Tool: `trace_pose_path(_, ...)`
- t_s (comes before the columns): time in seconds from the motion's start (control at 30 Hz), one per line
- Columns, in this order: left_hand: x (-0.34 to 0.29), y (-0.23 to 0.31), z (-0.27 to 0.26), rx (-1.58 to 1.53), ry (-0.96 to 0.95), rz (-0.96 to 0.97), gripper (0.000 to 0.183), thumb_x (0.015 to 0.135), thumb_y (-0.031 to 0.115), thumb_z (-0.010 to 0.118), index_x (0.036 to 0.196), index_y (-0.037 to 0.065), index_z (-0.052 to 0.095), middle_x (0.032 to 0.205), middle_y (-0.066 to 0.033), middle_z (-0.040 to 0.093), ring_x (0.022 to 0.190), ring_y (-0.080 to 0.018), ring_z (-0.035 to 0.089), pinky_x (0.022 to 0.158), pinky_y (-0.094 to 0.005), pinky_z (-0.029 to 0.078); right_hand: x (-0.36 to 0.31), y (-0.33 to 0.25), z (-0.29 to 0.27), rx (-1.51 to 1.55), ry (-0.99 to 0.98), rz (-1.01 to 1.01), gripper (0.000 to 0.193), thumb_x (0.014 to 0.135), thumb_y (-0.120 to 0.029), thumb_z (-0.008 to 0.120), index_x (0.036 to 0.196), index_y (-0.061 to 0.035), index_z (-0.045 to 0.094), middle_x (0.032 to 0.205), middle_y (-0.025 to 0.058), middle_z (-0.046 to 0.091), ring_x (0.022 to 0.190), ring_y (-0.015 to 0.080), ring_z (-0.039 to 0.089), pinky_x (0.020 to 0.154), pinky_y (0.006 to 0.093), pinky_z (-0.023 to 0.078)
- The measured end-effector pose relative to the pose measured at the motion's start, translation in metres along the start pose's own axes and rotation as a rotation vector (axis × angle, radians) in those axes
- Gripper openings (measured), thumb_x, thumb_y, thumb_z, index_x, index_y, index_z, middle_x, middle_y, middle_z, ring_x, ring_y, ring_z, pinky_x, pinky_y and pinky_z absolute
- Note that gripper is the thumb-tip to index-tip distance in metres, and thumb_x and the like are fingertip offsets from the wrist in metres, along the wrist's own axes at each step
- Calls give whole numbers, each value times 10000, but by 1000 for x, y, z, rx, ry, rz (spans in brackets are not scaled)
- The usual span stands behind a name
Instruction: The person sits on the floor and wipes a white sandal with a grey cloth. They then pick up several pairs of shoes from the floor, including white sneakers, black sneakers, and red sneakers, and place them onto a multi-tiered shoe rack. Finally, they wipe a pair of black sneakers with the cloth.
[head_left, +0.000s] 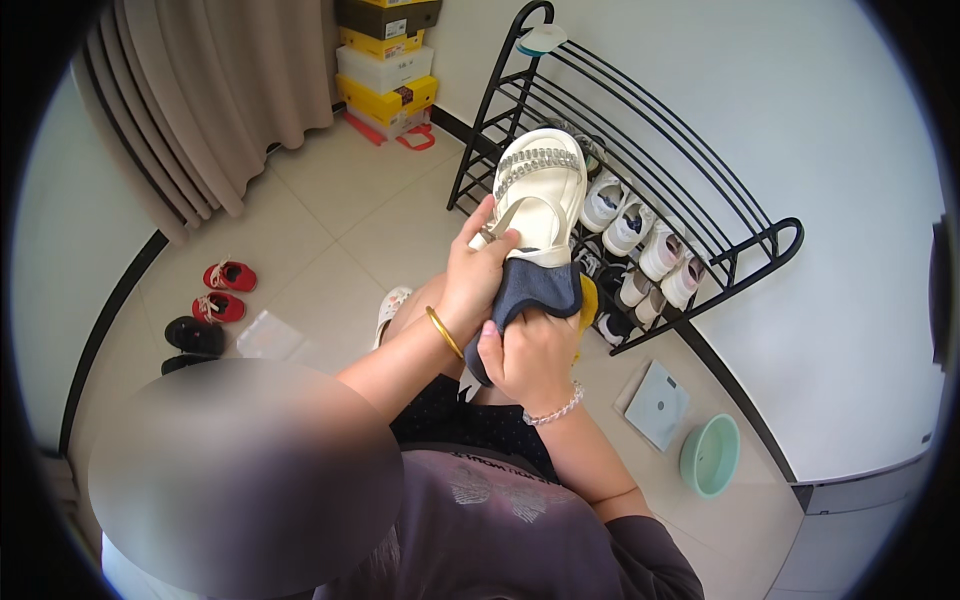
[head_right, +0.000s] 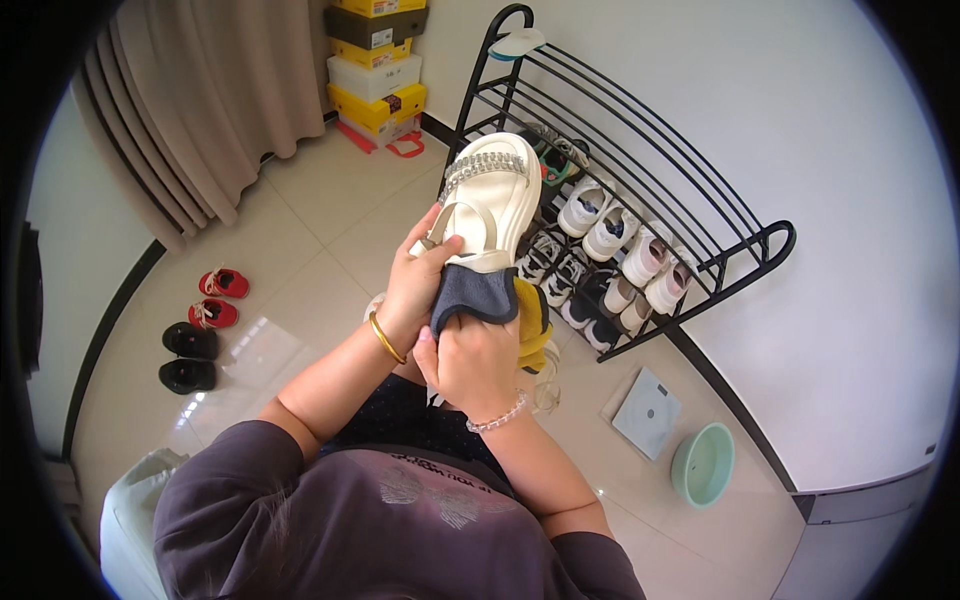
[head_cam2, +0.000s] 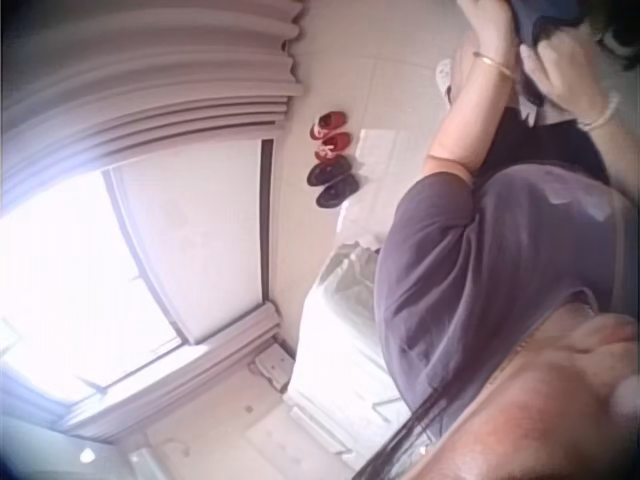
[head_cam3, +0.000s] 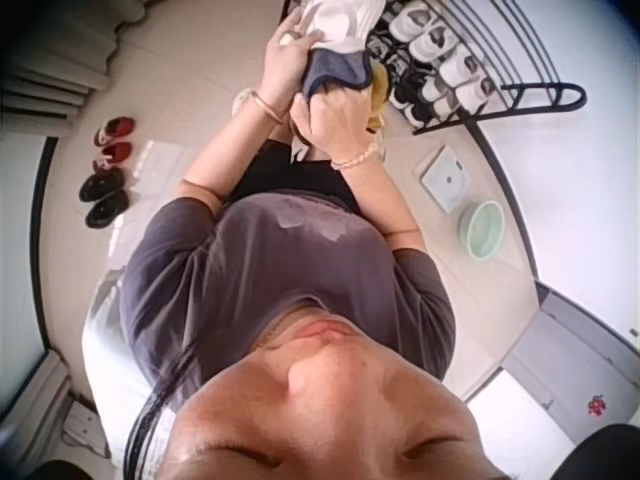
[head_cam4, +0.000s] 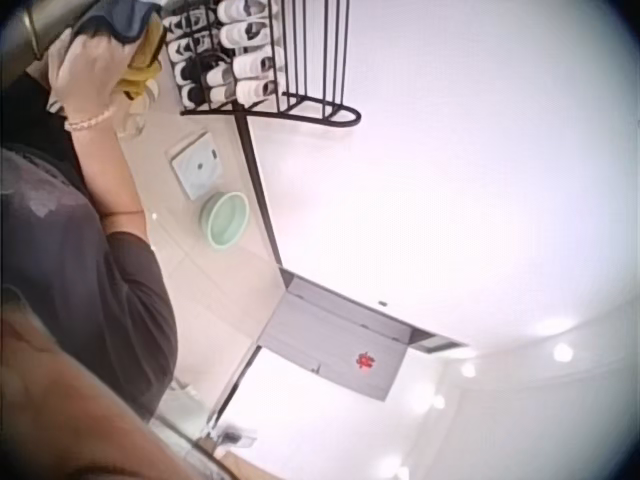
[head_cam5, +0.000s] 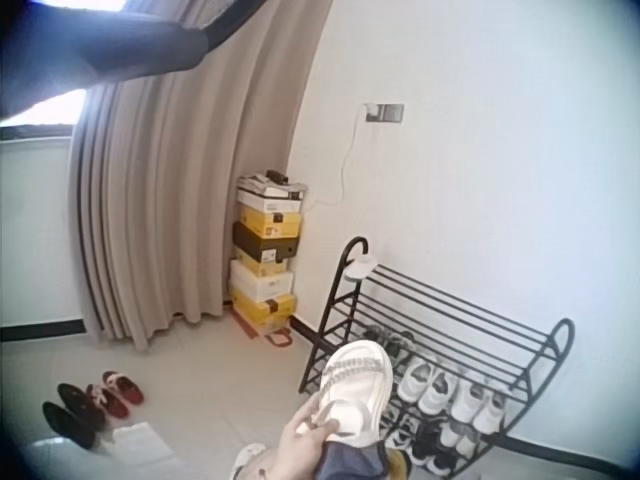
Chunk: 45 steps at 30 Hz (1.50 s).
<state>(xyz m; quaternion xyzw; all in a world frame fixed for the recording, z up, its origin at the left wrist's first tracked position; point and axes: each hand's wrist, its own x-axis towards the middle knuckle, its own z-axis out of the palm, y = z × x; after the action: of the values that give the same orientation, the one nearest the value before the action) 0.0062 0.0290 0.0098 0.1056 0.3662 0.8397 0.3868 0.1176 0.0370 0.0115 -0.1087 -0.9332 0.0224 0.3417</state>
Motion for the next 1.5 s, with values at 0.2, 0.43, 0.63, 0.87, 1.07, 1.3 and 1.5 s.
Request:
trace_pose_path(0.2, 7, 12, 1, -45, -62, 81, 599, 804, -113, 488, 1346, -36, 246, 1175, -137, 478, 993, -204, 542, 833, -278, 468, -16, 34, 4, 297, 91, -214, 183, 686, -69, 555, 845, -9, 625, 910, 146, 613, 893, 352, 574, 836, 447, 418)
trace_pose_path(0.43, 13, 2, -6, -56, -1, -103, 560, 819, -95, 501, 1333, 9, 307, 1127, -151, 520, 943, -199, 561, 815, -308, 486, -43, 56, 17, 531, 161, -174, 228, 628, -91, 580, 846, -42, 626, 953, 113, 604, 915, 327, 565, 866, 453, 407)
trace_pose_path(0.63, 21, 2, -12, -25, -1, -169, 524, 820, -59, 520, 1308, -1, 339, 1057, -143, 549, 903, -206, 575, 781, -335, 499, -70, 63, 29, 554, 471, 185, 329, 799, -95, 478, 1095, 42, 525, 1121, 175, 534, 1061, 318, 495, 960, 398, 323)
trace_pose_path(0.87, 21, -13, -2, -26, 6, -207, 275, 827, -31, 514, 1100, -32, 476, 974, -151, 576, 847, -245, 602, 751, -410, 517, -57, 62, 14, 586, 142, 161, 414, 899, -315, 472, 1096, 47, 512, 1096, 213, 545, 1029, 352, 502, 928, 376, 343)
trace_pose_path(1.07, 44, -49, -9, 108, -12, -439, 303, 824, -45, 518, 1124, -31, 481, 1010, -163, 564, 857, -247, 601, 761, -383, 515, -64, 99, 39, 604, 517, 617, 390, 938, -305, 409, 835, 36, 570, 792, 83, 603, 718, 183, 558, 684, 289, 433)
trace_pose_path(1.3, 108, -159, -109, 346, 74, -362, 505, 819, -66, 525, 1297, 29, 393, 1152, -147, 511, 953, -197, 558, 813, -294, 490, -41, 138, 31, 1204, 835, 1129, 421, 923, -341, 449, 703, -3, 569, 648, 55, 583, 525, 122, 536, 503, 245, 440)
trace_pose_path(1.5, 128, -249, -232, 514, 176, -449, 568, 779, -80, 539, 1313, 32, 378, 1163, -158, 516, 965, -196, 555, 804, -286, 473, -40, 186, 49, 1511, 784, 1234, 447, 923, -407, 388, 776, -16, 547, 697, 98, 589, 587, 200, 565, 546, 284, 465)
